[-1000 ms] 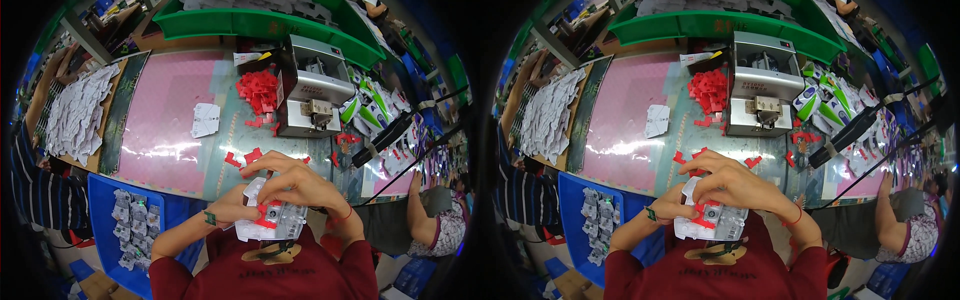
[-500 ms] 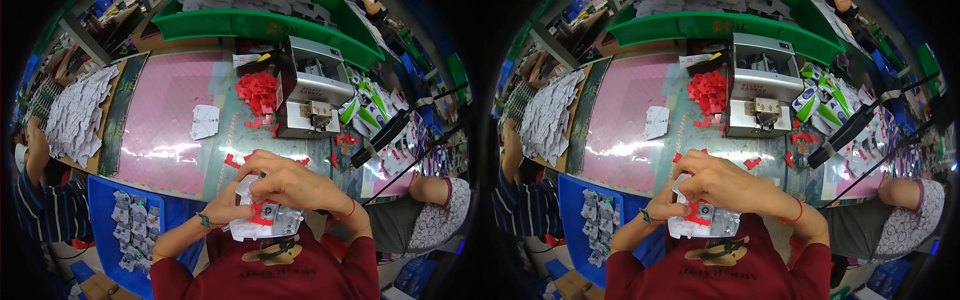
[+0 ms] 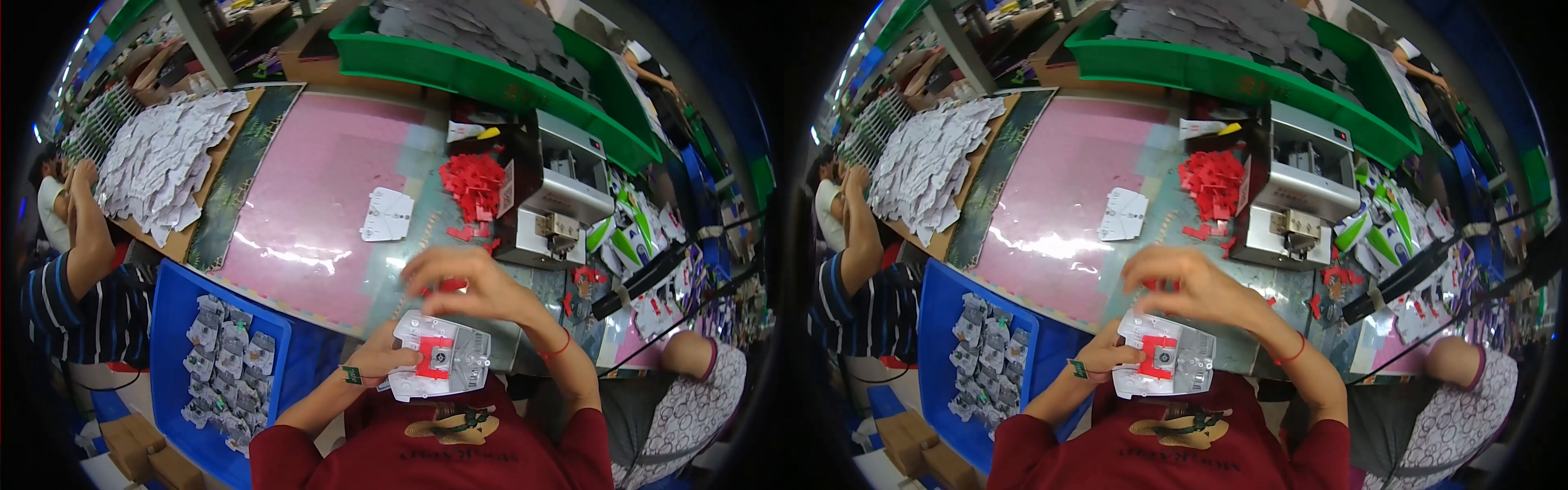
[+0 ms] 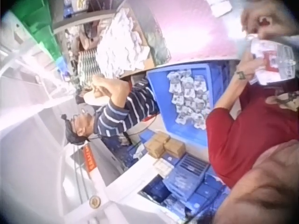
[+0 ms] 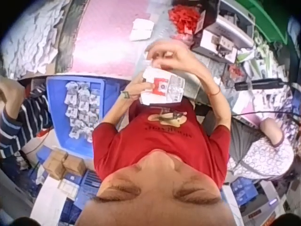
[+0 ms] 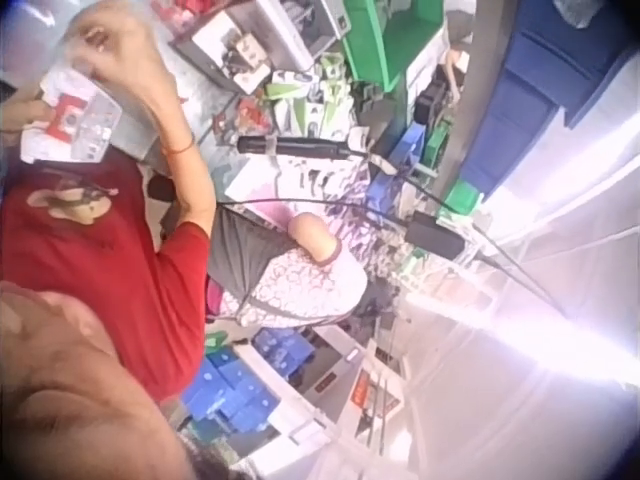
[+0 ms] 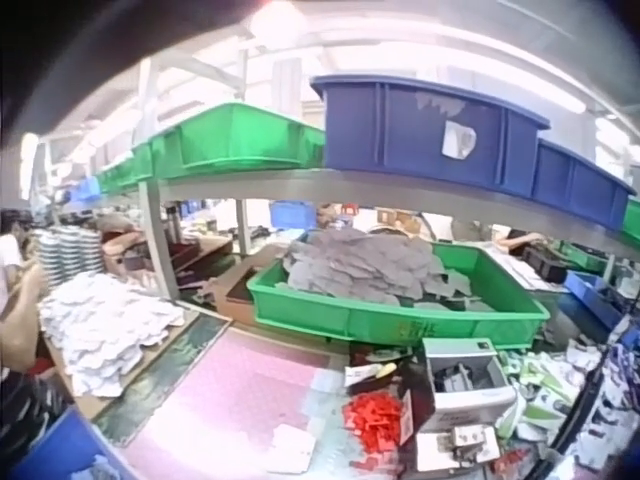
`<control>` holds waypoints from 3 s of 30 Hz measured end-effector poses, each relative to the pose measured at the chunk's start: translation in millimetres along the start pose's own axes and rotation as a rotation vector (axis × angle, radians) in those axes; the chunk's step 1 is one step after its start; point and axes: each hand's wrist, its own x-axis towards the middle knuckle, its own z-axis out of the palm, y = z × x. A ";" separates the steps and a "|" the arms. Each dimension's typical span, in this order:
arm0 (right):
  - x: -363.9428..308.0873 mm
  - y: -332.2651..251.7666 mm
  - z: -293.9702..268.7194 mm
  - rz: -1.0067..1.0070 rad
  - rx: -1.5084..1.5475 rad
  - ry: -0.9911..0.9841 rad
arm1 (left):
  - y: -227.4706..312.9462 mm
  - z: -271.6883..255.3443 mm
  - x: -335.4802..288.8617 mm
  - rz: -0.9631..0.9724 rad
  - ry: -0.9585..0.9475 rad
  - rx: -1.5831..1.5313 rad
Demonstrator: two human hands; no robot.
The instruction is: The person assembles small plastic components by inserting red plastic inserts into plastic housings, then secures them using a handheld power tool.
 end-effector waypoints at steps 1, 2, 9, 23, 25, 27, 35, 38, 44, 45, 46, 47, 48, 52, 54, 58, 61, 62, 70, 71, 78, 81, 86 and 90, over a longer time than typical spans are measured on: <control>8.4 11.6 2.2 0.092 -0.141 0.085 | -6.1 -5.4 -0.9 -0.030 0.014 -0.032; 16.9 17.0 6.1 0.025 -0.394 0.171 | -9.2 -8.3 -3.1 -0.041 0.031 -0.033; 40.5 61.1 17.0 -0.139 -1.226 0.191 | -12.8 -1.7 -8.5 0.000 0.128 -0.049; -68.0 -10.0 -26.3 0.273 0.249 0.782 | 23.9 12.7 24.3 0.189 0.190 -0.043; -78.5 -12.7 -23.0 0.312 0.360 0.671 | 25.2 19.3 28.3 0.175 0.180 -0.051; -83.2 -13.7 -21.3 0.374 0.417 0.653 | 27.5 24.9 31.1 0.147 0.171 -0.028; -88.8 -11.2 -25.0 0.492 0.386 0.484 | 25.4 35.0 38.2 0.138 0.142 0.042; -92.1 -11.2 -28.3 0.528 0.359 0.451 | 24.8 38.4 41.5 0.131 0.148 0.055; -95.6 -35.1 -25.2 0.294 -0.253 0.621 | 29.1 46.1 45.0 0.107 0.142 0.102; -97.8 -39.9 -25.0 0.235 -0.437 0.581 | 30.3 47.2 45.1 0.091 0.131 0.097; -99.3 -43.1 -22.7 0.185 -0.582 0.570 | 31.2 49.0 44.7 0.093 0.128 0.086; -101.0 -46.1 -21.7 0.189 -0.589 0.559 | 32.3 50.8 44.6 0.099 0.102 0.069; -102.5 -48.6 -21.2 0.190 -0.718 0.497 | 33.3 52.7 44.6 0.107 0.077 0.051; -112.9 -44.4 -16.4 0.133 -0.860 0.474 | 39.1 65.2 45.4 0.112 0.071 0.049; -114.6 -45.2 -16.0 0.079 -0.878 0.529 | 39.4 66.7 45.7 0.085 0.038 0.034; -118.1 -46.1 -16.1 0.016 -0.880 0.551 | 45.0 69.7 44.4 0.081 -0.002 0.057; -120.8 -44.7 -14.7 -0.008 -0.875 0.578 | 43.7 68.7 45.2 0.078 -0.050 0.119; -121.0 -44.6 -13.5 -0.022 -0.875 0.595 | 40.4 68.9 46.3 0.108 -0.039 0.108; -121.9 -45.2 -7.3 -0.044 -0.910 0.647 | 41.4 69.6 46.8 0.089 -0.074 0.088; -122.0 -44.6 -6.9 -0.047 -0.923 0.641 | 41.2 71.5 47.1 0.115 -0.064 0.065; -122.3 -48.5 -8.2 -0.010 -0.981 0.523 | 39.6 69.4 49.0 0.128 -0.068 0.051; -123.9 -50.1 -10.9 -0.004 -0.957 0.475 | 39.8 68.5 49.3 0.104 -0.088 0.052; -122.5 -49.4 -17.7 0.086 -0.861 0.414 | 42.1 67.8 47.1 0.052 -0.049 0.075; -119.8 -36.4 -23.8 0.136 -0.738 0.352 | 34.4 62.6 47.1 -0.016 0.052 0.060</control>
